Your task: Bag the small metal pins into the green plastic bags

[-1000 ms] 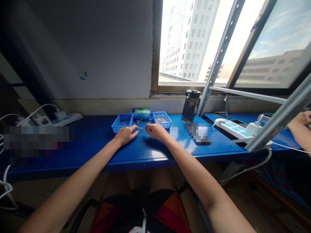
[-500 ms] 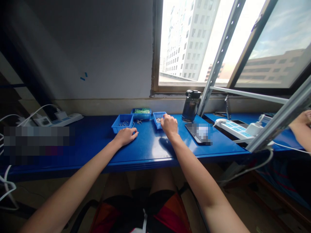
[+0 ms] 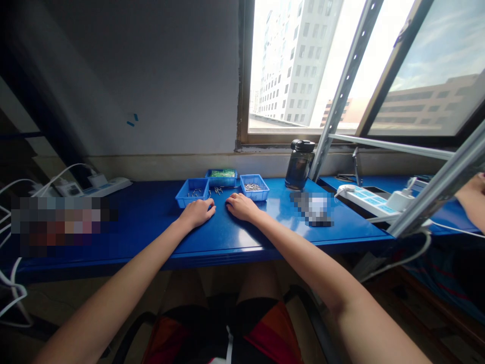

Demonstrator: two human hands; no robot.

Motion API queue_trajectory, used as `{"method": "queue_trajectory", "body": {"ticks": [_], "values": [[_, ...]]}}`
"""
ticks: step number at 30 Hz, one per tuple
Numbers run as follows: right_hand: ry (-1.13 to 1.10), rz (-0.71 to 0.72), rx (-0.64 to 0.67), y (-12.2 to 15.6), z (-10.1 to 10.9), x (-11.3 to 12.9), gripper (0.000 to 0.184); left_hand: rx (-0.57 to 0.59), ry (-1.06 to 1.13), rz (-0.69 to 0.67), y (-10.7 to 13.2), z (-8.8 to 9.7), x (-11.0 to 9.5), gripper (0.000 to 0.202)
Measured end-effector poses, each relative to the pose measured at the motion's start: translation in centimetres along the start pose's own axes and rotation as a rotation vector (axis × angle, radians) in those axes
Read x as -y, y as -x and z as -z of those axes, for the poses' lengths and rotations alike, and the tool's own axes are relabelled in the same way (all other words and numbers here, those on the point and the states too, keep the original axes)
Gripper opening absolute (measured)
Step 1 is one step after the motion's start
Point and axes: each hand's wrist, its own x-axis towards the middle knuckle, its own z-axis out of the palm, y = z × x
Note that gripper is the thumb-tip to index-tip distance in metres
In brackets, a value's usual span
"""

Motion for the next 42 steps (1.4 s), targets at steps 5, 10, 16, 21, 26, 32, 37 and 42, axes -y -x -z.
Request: {"method": "queue_trajectory", "body": {"ticks": [5, 10, 16, 21, 26, 32, 37, 42], "values": [[0.065, 0.067, 0.108, -2.7, 0.2, 0.2, 0.040, 0.005, -0.022, 0.018, -0.1, -0.2, 0.0, 0.030], [0.129, -0.149, 0.091, -5.7, 0.1, 1.6, 0.036, 0.003, -0.019, 0.010, -0.1, -0.1, 0.0, 0.027], [0.158, -0.375, 0.090, -7.5, -0.6, 1.8, 0.037, 0.012, 0.008, 0.006, 0.1, 0.1, -0.1, 0.026], [0.154, -0.419, 0.102, -8.0, -1.2, 1.0, 0.038, 0.007, 0.007, -0.002, 0.1, 0.1, -0.1, 0.026], [0.161, -0.416, 0.088, -8.0, -1.4, 0.9, 0.039, 0.001, -0.003, -0.012, 0.1, 0.1, -0.1, 0.026], [0.170, -0.360, 0.105, -7.7, -0.5, 0.5, 0.037, 0.013, 0.002, -0.008, 0.2, 0.2, -0.1, 0.026], [0.161, -0.276, 0.122, -6.6, 0.3, 1.0, 0.033, 0.013, -0.008, -0.014, 0.1, 0.0, 0.0, 0.027], [0.150, -0.186, 0.130, -4.7, 0.8, 1.2, 0.030, -0.002, -0.016, -0.027, -0.1, -0.3, 0.2, 0.027]]}}
